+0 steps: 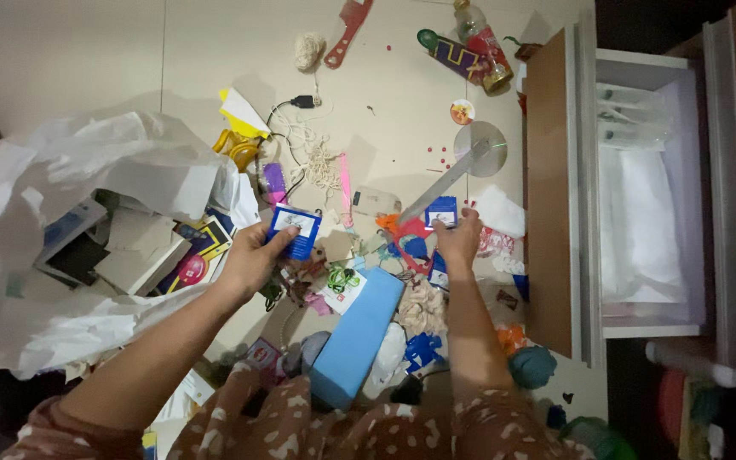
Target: The person sorts through various items on the floor, including papers, small boxes, and craft supplies. They pick up and examine each item, placing some into a white plastic bag and others into a drawer.
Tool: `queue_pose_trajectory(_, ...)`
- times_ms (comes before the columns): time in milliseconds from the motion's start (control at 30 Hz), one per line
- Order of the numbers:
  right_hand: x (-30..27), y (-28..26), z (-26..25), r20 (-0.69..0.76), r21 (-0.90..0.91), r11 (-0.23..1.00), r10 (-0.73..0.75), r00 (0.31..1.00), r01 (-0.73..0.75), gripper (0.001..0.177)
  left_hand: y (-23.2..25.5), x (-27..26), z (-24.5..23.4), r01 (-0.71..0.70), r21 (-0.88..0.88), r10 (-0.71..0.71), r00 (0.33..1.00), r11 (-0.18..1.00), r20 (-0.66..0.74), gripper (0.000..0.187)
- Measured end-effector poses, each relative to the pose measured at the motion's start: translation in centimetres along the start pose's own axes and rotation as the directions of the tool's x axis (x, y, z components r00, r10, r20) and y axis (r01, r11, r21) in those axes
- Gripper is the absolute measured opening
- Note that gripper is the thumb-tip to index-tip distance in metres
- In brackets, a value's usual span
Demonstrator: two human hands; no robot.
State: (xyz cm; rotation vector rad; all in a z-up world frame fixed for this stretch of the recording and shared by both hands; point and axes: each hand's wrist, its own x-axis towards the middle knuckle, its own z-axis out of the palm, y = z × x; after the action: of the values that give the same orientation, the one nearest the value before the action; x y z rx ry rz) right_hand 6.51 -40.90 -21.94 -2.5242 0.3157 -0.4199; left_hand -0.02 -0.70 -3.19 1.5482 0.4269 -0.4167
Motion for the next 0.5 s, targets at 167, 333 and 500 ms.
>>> queue_pose_trajectory(167, 0.0, 0.9, 0.7, 0.182, 0.298, 0.912, 0.235, 0.955, -0.281, 0.032, -2.0, 1.1, 0.7, -0.034, -0.067, 0.038, 0.998, 0.997, 0.053, 0.029)
queue_pose_trajectory(333, 2.0, -3.4, -3.4, 0.252, 0.593, 0.69, 0.329, 0.91, -0.414, 0.013, -1.8, 1.2, 1.3, -0.053, -0.039, 0.055, 0.997, 0.998, 0.052, 0.03)
queue_pose_trajectory(500, 1.0, -14.4, -7.5, 0.555, 0.706, 0.386, 0.219, 0.802, -0.594, 0.015, -1.4, 1.2, 2.2, 0.022, -0.105, -0.02, 1.0, 0.994, 0.015, 0.029)
